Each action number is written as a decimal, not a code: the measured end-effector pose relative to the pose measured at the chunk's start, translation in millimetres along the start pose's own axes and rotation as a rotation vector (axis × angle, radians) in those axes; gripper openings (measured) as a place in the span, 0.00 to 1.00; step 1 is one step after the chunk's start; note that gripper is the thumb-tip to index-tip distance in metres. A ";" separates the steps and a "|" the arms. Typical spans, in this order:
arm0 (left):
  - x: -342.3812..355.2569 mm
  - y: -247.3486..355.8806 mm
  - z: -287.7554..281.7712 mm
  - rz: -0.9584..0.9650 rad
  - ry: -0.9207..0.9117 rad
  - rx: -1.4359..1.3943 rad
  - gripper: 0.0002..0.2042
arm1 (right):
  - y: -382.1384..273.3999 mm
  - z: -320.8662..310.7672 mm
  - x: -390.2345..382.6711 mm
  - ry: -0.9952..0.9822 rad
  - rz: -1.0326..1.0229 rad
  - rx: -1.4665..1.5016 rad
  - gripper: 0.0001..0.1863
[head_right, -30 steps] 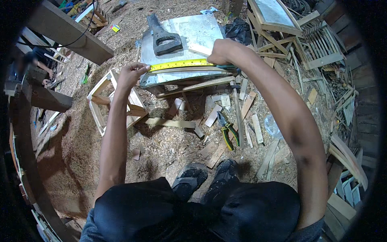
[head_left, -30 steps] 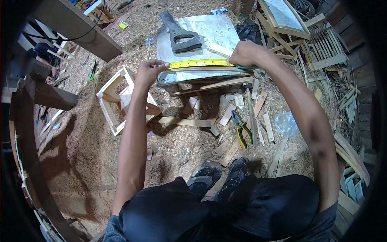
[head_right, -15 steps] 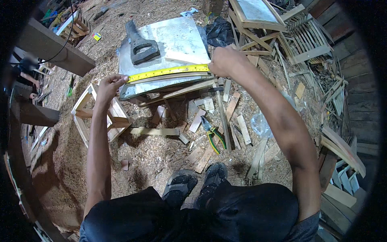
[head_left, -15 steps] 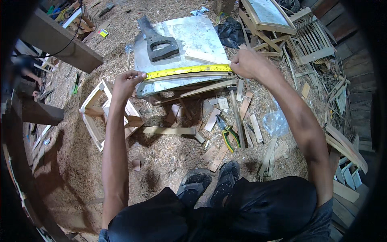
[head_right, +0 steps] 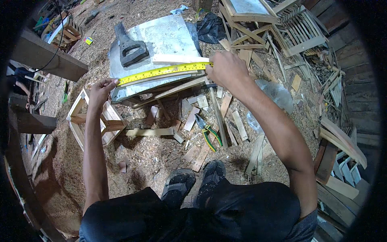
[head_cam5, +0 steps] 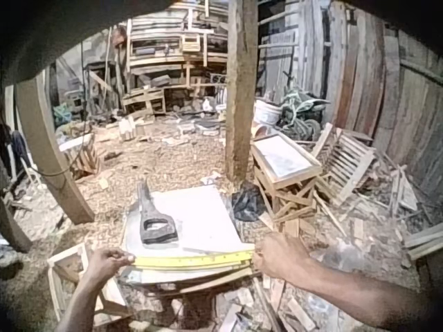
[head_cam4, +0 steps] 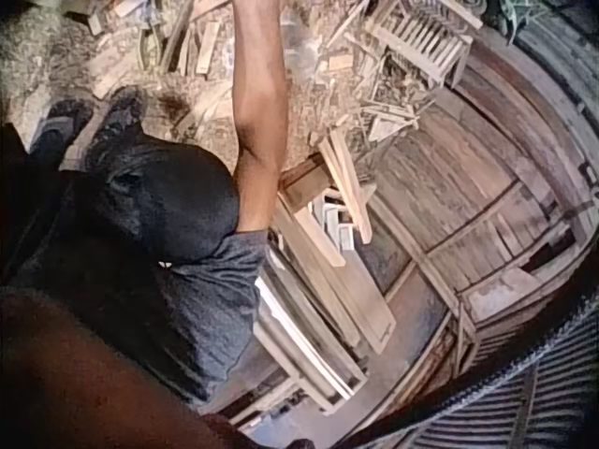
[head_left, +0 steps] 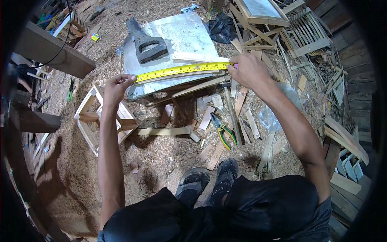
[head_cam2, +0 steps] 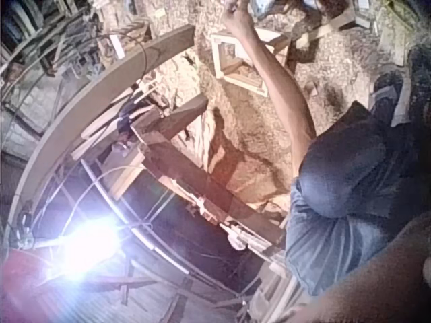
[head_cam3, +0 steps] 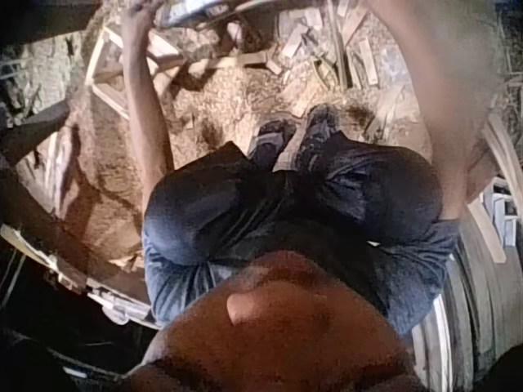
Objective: Measuring a piece of wood with a tape measure, marking it, and then sawing it to length using a hand saw.
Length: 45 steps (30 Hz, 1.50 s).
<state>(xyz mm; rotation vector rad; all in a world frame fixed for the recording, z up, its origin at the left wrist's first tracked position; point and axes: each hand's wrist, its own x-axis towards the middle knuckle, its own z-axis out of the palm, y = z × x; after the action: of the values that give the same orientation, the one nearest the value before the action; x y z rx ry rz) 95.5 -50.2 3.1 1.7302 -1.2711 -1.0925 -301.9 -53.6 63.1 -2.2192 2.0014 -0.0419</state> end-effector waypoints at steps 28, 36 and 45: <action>7.2 -5.2 -2.3 0.045 0.004 0.005 0.10 | -4.1 -2.7 0.7 -0.012 0.012 0.045 0.15; 0.5 6.8 0.7 0.023 -0.015 0.055 0.10 | -1.4 8.1 -7.8 0.117 -0.013 0.048 0.15; -4.2 11.2 6.9 -0.001 -0.003 0.204 0.12 | 1.2 11.1 -5.0 0.109 -0.043 -0.042 0.16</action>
<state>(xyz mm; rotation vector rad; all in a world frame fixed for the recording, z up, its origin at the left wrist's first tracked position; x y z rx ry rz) 84.5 -49.5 11.3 1.8784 -1.4256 -0.9947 -302.2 -47.7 52.3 -2.3337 2.0267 -0.1288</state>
